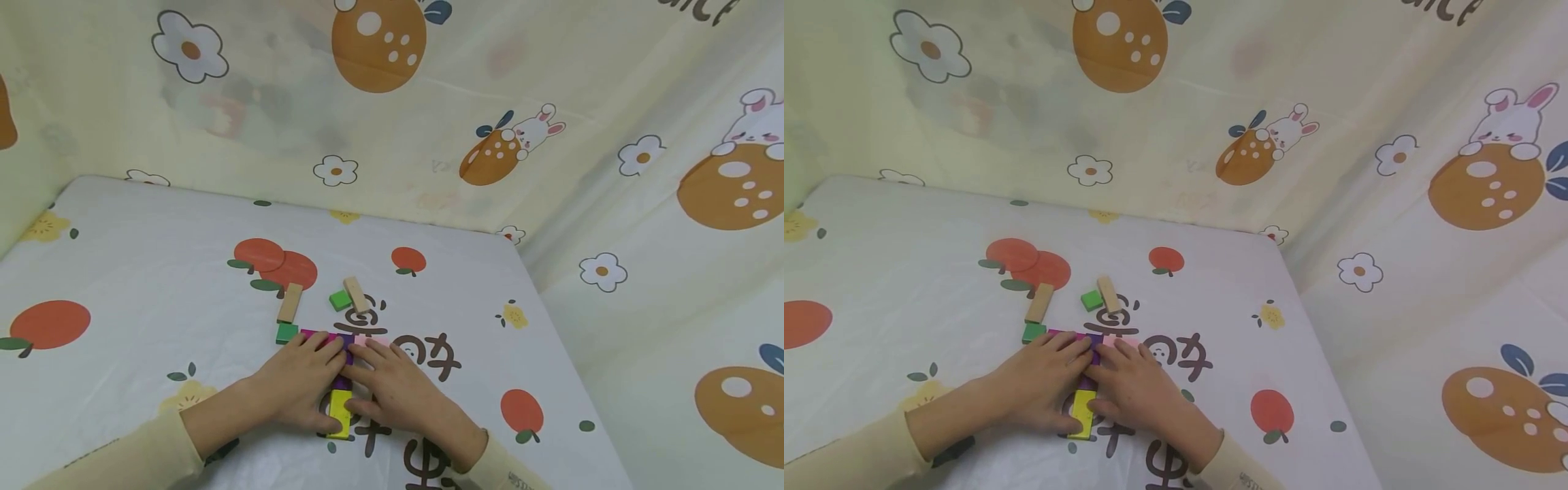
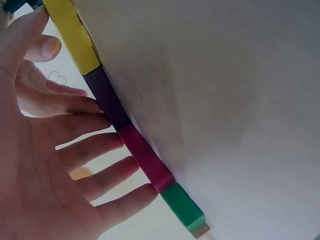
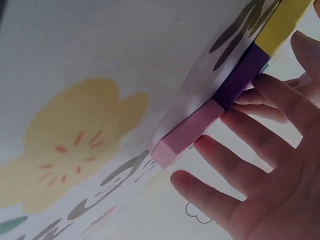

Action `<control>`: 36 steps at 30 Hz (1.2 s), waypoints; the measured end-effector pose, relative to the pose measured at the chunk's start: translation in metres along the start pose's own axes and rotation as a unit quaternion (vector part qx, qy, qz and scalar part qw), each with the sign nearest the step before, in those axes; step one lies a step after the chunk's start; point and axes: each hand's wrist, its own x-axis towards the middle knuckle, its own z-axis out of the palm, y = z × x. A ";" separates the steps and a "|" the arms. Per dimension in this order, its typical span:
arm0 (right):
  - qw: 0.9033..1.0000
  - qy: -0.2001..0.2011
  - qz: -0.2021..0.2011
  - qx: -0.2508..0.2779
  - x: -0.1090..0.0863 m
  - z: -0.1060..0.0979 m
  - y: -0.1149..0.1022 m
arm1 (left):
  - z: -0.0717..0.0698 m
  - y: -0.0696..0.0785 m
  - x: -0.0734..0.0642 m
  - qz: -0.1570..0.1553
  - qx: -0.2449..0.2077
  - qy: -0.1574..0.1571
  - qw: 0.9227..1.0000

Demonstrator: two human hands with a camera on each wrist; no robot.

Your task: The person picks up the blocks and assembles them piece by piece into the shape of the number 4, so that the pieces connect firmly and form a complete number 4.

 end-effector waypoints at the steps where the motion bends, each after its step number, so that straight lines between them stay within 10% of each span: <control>1: 1.000 -0.002 -0.001 0.002 0.000 -0.001 0.000 | 0.000 0.000 0.000 0.000 0.000 0.000 1.000; 12: 0.998 0.024 -0.044 0.044 0.006 -0.014 0.014 | -0.002 0.001 -0.001 0.001 0.005 0.005 1.000; 28: 0.979 0.057 0.113 0.160 0.036 -0.021 0.066 | 0.000 0.001 0.001 -0.007 0.015 0.001 1.000; 36: 0.977 0.038 0.127 0.166 0.058 -0.021 0.082 | 0.000 0.001 0.002 -0.010 0.009 -0.008 1.000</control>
